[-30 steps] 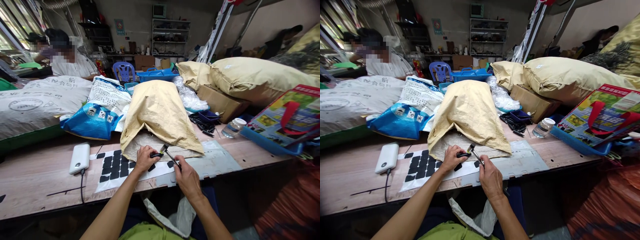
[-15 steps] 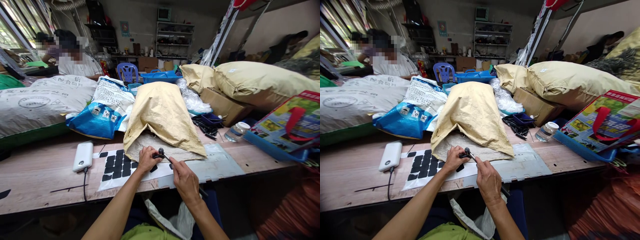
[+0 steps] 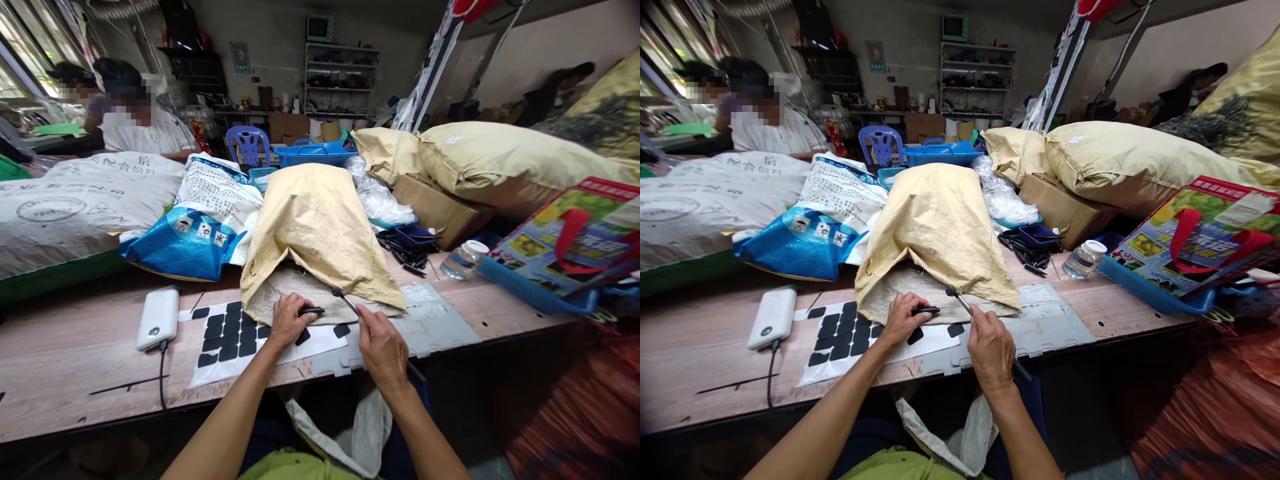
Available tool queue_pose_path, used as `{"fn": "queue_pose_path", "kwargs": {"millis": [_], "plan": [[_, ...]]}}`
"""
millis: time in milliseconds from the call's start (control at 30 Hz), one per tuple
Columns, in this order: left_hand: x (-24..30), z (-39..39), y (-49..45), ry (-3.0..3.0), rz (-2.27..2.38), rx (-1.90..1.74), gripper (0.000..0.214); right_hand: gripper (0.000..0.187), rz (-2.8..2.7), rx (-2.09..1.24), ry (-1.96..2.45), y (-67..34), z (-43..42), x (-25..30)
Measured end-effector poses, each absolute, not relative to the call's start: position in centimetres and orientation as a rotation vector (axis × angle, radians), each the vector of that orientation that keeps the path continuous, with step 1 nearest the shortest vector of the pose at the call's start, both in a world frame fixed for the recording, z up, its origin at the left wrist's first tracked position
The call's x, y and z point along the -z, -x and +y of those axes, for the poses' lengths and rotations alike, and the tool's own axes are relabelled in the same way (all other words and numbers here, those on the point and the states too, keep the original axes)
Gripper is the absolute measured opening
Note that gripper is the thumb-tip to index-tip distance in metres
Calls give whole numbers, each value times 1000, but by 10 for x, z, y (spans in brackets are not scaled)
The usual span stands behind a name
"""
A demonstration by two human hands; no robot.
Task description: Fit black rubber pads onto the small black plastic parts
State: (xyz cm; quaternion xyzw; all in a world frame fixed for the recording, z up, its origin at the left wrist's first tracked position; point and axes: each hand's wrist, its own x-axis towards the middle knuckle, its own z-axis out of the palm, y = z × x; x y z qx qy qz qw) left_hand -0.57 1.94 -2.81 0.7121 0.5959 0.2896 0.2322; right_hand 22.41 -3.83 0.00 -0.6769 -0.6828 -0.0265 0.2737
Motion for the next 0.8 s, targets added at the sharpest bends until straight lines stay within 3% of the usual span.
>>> {"fn": "queue_pose_path", "kwargs": {"millis": [167, 433, 633, 800], "plan": [[31, 20, 8, -1999, 1617, -793, 19, 31, -1911, 234, 1880, -236, -30, 14], [30, 18, 8, -2049, 1611, -765, 23, 26, -1849, 230, 1827, -226, -33, 11], [27, 15, 7, -2088, 1602, -729, 26, 38, -2076, -91, 1442, -201, -14, 2], [25, 13, 7, -2143, 1577, -687, 30, 32, -2109, -299, 1338, -183, 3, 13]]}}
